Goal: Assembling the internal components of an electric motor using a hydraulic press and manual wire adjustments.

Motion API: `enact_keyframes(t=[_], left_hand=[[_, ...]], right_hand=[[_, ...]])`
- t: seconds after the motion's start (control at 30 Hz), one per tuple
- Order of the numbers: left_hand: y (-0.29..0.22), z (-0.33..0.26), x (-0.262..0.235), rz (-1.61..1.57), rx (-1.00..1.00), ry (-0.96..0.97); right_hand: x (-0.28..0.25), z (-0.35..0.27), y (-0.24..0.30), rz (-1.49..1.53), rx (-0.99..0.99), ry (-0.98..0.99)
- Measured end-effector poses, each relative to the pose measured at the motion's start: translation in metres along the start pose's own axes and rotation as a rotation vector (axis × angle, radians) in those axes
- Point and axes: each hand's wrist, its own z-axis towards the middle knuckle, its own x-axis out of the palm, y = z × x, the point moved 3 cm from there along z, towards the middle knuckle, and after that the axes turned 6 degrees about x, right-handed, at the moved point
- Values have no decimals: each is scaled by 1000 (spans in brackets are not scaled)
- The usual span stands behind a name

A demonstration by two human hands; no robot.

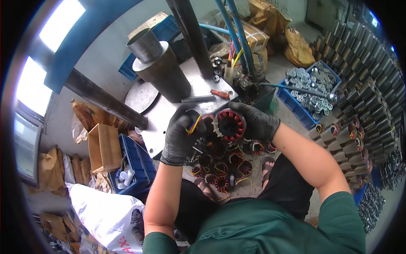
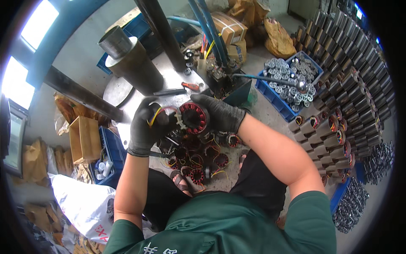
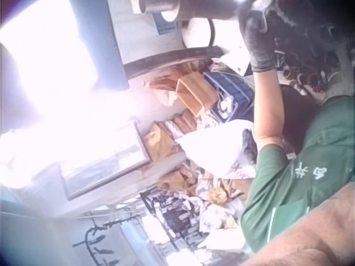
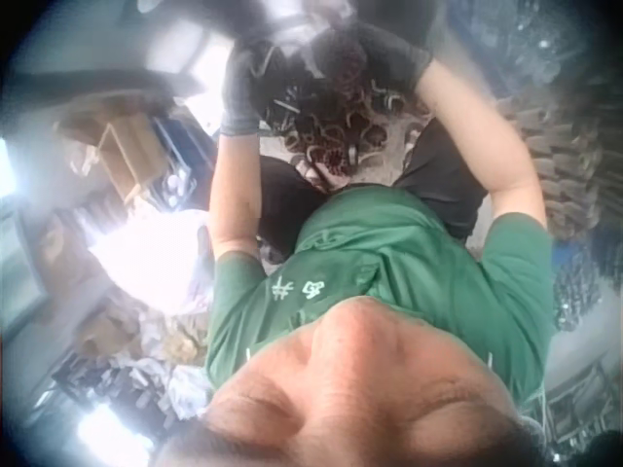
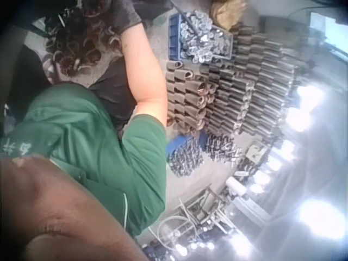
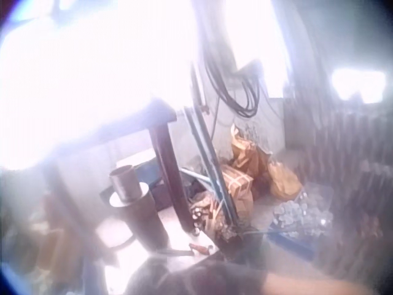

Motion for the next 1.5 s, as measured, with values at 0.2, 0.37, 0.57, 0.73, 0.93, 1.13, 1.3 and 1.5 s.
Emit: enact_keyframes(t=[0.2,0.37,0.57,0.73,0.93,1.13,1.3,1.5], left_hand=[[42,6,-42,-45,92,-213],[32,-15,22,223,355,53],[23,-12,41,1006,816,139],[19,-11,32,980,680,105],[46,-10,21,277,241,-181],[30,-1,27,443,72,-77],[26,-16,27,926,380,-91],[23,-15,31,920,534,-2]], right_hand=[[5,2,18,-61,-479,-207],[38,-7,27,399,-303,206],[41,1,21,191,-442,125],[28,13,13,401,-201,450],[52,18,16,205,-319,116],[41,16,1,302,-268,90],[35,15,3,357,-355,107],[33,10,6,389,-388,174]])
